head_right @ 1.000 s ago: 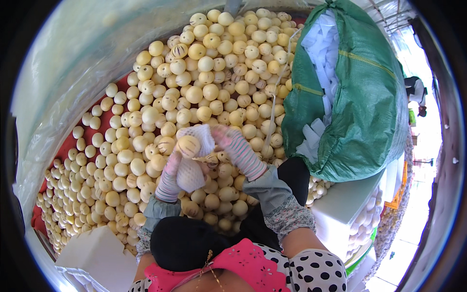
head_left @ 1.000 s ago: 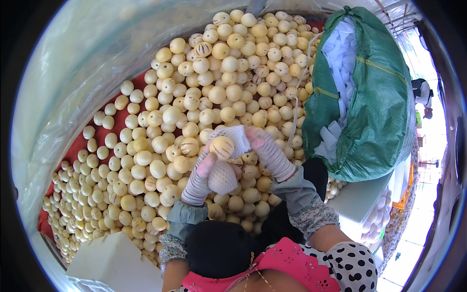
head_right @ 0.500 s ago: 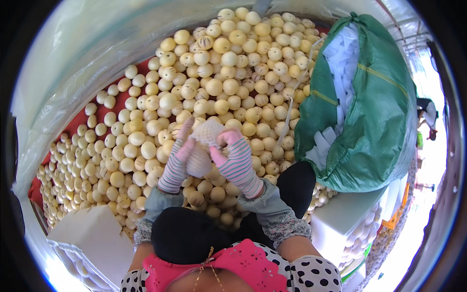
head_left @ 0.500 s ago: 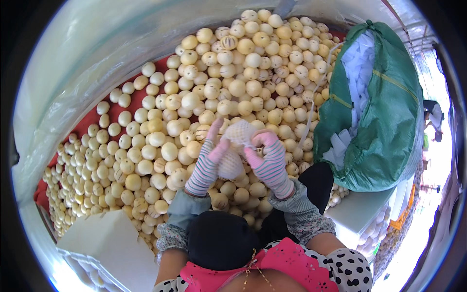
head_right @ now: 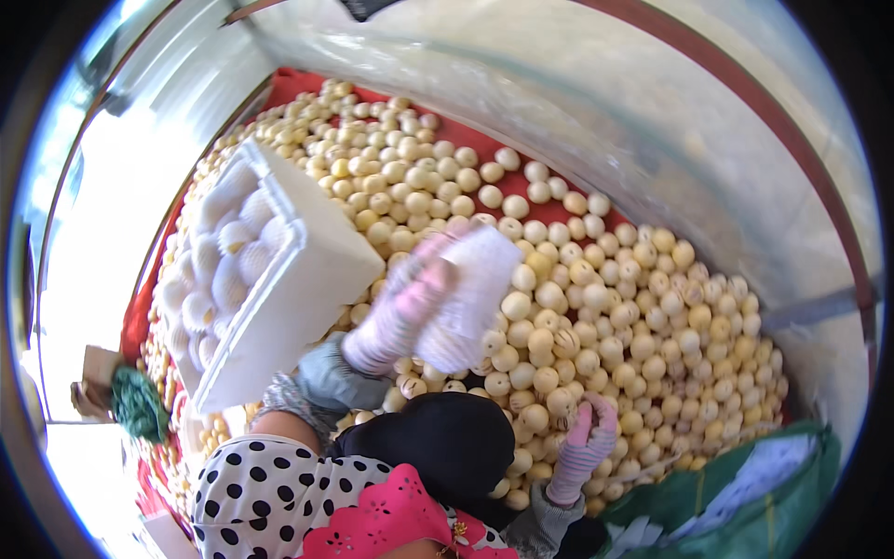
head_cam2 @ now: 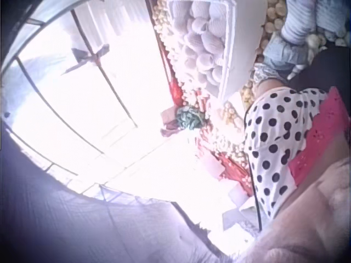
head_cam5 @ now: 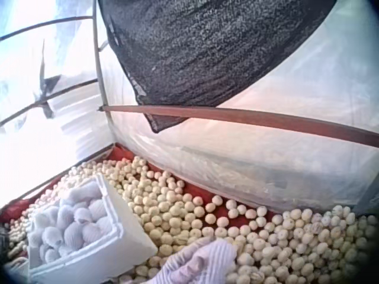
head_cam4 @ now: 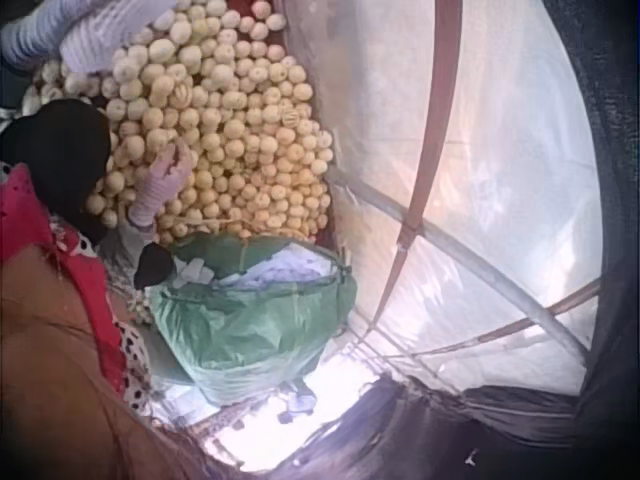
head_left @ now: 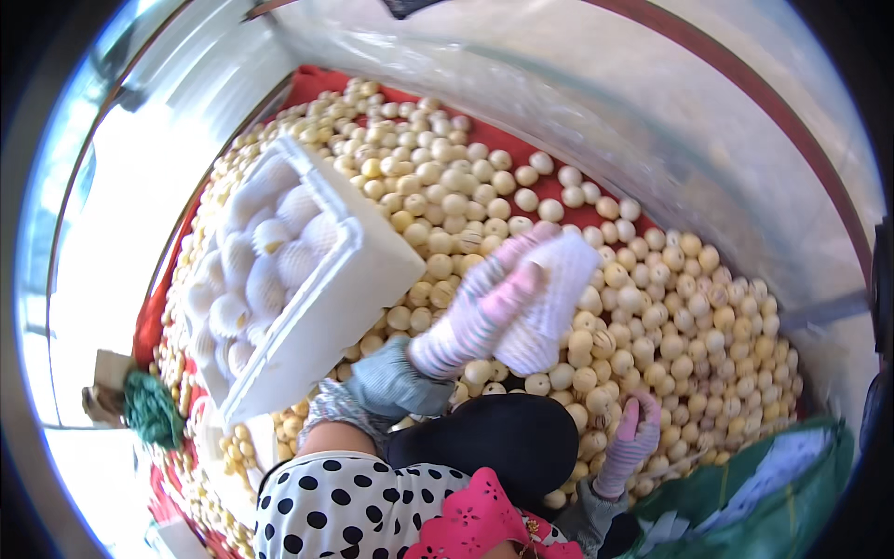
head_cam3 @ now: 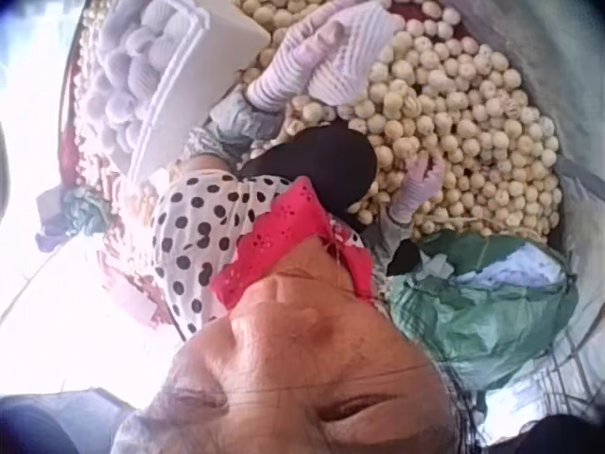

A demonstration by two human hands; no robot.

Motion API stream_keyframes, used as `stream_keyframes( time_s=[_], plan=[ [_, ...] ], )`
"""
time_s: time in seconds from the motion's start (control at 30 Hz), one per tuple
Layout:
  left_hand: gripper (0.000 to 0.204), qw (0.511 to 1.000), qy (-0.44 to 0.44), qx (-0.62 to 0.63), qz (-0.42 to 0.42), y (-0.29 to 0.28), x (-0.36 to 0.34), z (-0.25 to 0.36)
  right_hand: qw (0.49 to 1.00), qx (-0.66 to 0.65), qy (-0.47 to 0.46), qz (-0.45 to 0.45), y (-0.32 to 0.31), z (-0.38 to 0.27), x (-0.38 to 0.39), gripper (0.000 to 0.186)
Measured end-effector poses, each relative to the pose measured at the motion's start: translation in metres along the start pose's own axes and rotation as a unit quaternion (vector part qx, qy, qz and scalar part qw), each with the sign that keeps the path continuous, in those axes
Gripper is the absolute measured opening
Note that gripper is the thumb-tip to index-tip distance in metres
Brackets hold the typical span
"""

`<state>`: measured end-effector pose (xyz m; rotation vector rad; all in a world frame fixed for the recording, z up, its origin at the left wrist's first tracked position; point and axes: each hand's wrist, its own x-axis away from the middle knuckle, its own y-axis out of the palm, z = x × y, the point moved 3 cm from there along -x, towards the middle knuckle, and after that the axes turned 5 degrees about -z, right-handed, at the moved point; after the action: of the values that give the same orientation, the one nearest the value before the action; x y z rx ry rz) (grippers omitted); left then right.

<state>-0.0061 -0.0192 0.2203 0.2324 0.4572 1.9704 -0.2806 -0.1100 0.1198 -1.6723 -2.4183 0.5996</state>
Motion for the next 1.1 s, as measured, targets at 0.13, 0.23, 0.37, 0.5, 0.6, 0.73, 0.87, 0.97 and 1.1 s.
stream_keyframes(
  time_s=[0.13, 0.23, 0.37, 0.5, 0.6, 0.73, 0.87, 0.97, 1.1],
  plan=[
    [0.060, 0.928, 0.224, -0.197, 0.225, -0.036, 0.070, 0.115, 0.995, 0.001, -0.033, -0.091, 0.002, 0.018, -0.006, 0.012],
    [0.048, 0.794, 0.347, -0.420, 0.271, -0.097, 0.107, 0.151, 0.982, 0.097, -0.123, -0.104, -0.011, 0.036, -0.002, 0.015],
    [0.044, 0.631, 0.198, -0.615, 0.430, -0.167, 0.142, 0.174, 0.974, 0.109, -0.135, -0.145, 0.001, 0.044, 0.006, 0.013],
    [0.040, 0.639, 0.022, -0.682, 0.355, -0.184, 0.121, 0.123, 0.962, 0.149, -0.165, -0.159, 0.019, 0.008, 0.017, 0.015],
    [0.042, 0.479, 0.070, -0.827, 0.287, -0.159, 0.086, 0.097, 0.949, 0.220, -0.179, -0.137, 0.012, 0.022, 0.017, 0.016],
    [0.048, 0.894, 0.095, -0.197, 0.392, -0.176, 0.083, 0.076, 0.962, 0.183, -0.078, -0.188, -0.003, 0.032, 0.015, 0.010],
    [0.052, 0.779, 0.102, -0.485, 0.385, -0.169, 0.091, 0.059, 0.940, 0.233, -0.078, -0.238, -0.007, 0.052, 0.024, 0.015],
    [0.052, 0.675, 0.186, -0.630, 0.335, -0.114, 0.080, 0.052, 0.964, 0.228, 0.059, -0.123, -0.077, 0.068, 0.027, 0.015],
    [0.054, 0.699, 0.210, -0.657, 0.192, -0.066, 0.060, 0.032, 0.882, 0.368, 0.176, 0.237, -0.209, 0.109, 0.053, 0.017]
  ],
)
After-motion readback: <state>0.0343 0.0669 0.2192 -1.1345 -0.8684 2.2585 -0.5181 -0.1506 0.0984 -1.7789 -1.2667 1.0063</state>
